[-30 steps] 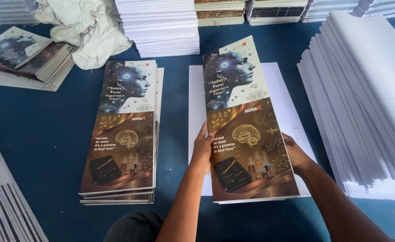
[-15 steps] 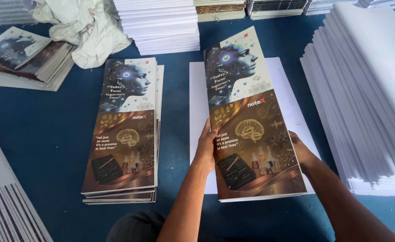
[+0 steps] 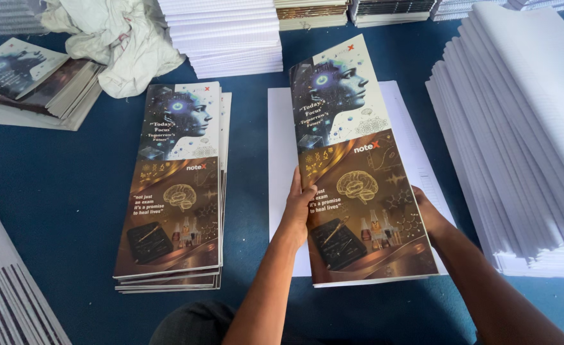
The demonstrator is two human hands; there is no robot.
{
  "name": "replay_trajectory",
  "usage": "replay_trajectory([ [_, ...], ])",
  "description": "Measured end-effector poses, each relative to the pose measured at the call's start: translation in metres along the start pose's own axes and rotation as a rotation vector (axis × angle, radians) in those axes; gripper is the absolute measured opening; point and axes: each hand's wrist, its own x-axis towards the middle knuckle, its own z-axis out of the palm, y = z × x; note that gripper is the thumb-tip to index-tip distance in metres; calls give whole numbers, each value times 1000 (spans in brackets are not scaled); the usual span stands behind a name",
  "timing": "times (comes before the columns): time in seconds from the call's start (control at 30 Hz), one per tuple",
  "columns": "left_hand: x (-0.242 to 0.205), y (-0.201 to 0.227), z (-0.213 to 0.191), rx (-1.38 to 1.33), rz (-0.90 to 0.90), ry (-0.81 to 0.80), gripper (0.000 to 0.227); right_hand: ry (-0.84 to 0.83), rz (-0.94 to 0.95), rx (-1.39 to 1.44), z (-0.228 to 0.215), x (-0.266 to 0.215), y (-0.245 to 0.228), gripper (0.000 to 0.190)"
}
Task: The person assembles notebooks by inserting loose index pages into printed covers. They open a cover, place an index sheet inside, close the cover, and stack the completed unit. This process repeats with multiple covers and index sheets on a blue work surface.
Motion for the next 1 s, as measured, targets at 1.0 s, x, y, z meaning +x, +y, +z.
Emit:
replay_trajectory([
  [1.0,31,-42,-26,36,-61,156,55,-117,-105,-93,35,-13,-12,61],
])
